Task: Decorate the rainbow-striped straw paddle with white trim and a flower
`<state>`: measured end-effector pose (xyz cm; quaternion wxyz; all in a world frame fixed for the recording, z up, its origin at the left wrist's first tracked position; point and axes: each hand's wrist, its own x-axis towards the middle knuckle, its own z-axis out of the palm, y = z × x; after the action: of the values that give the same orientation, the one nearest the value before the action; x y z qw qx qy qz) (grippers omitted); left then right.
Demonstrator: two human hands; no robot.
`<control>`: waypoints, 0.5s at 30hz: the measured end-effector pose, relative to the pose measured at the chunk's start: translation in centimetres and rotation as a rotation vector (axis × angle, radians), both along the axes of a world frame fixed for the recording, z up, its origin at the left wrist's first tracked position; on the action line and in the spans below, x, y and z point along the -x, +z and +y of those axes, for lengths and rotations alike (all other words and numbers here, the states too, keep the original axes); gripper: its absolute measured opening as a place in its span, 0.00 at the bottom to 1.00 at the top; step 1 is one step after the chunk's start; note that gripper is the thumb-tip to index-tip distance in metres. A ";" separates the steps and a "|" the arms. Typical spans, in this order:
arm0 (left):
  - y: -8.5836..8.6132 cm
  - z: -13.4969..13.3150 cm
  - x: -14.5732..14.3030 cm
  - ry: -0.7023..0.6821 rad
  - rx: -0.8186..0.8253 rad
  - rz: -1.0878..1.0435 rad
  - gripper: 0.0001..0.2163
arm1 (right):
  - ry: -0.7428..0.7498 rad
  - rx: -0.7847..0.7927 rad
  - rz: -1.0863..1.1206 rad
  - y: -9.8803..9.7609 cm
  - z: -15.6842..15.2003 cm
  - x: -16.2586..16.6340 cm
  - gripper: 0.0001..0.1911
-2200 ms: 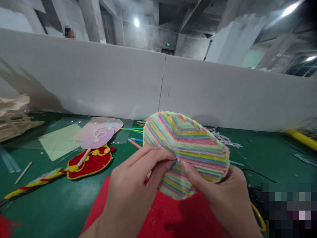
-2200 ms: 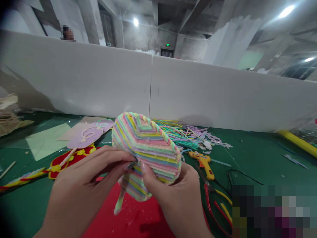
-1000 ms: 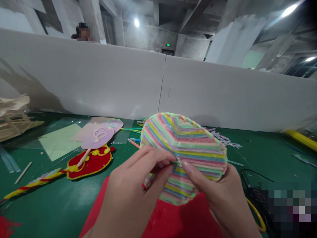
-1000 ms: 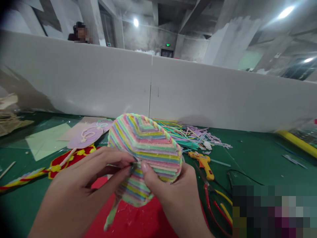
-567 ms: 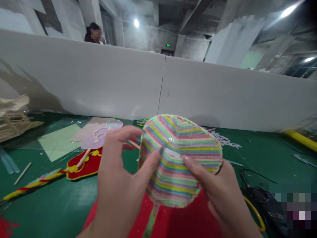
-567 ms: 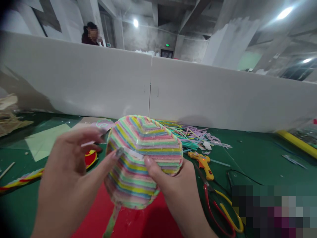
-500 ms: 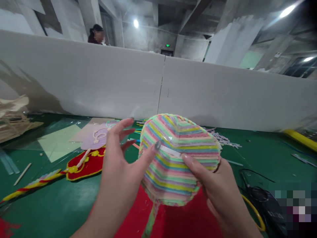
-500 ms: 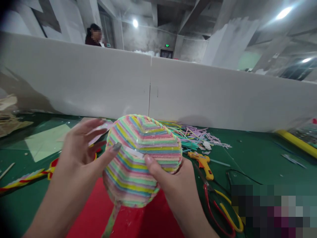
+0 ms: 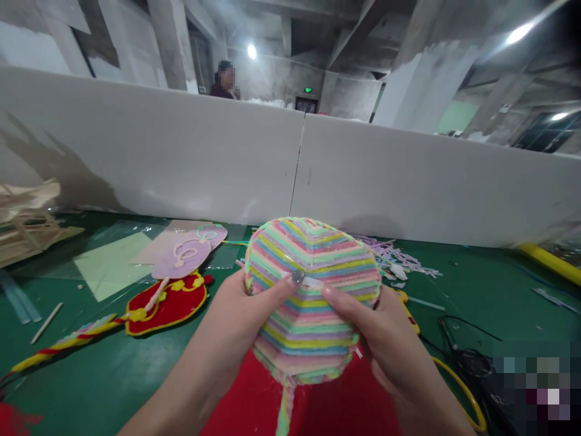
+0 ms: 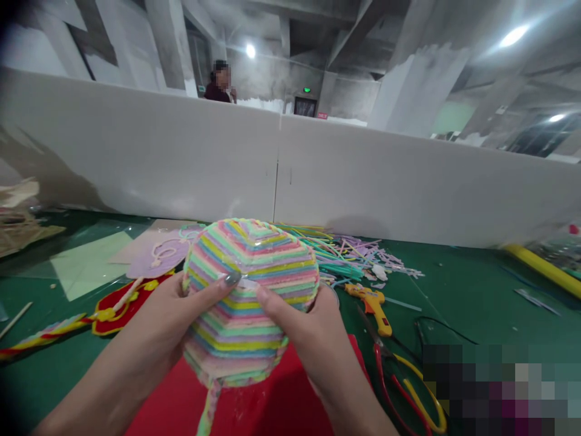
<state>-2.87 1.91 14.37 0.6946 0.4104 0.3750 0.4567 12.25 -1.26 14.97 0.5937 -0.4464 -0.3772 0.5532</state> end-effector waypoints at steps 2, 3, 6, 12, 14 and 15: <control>0.1 -0.1 0.0 -0.007 0.002 -0.021 0.22 | 0.026 -0.015 0.000 0.1 0.1 -0.2 0.25; 0.1 -0.1 -0.1 -0.011 0.004 -0.030 0.22 | 0.041 -0.024 -0.004 0.2 0.2 -0.4 0.25; 0.5 -0.4 -0.4 -0.012 0.019 -0.048 0.22 | 0.101 -0.036 -0.010 0.4 0.1 -0.8 0.24; 0.9 -0.7 -0.8 0.033 0.056 -0.028 0.21 | 0.133 -0.037 0.015 0.6 -0.3 -1.1 0.23; 1.0 -0.8 -0.8 0.021 0.071 -0.024 0.20 | 0.129 -0.034 0.024 0.6 -0.4 -1.1 0.23; 1.0 -0.8 -0.7 0.013 0.077 -0.019 0.20 | 0.125 -0.032 0.025 0.6 -0.4 -1.1 0.23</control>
<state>-2.14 1.11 15.34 0.7103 0.3766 0.3885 0.4502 13.37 -1.65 15.58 0.5696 -0.4055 -0.4057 0.5887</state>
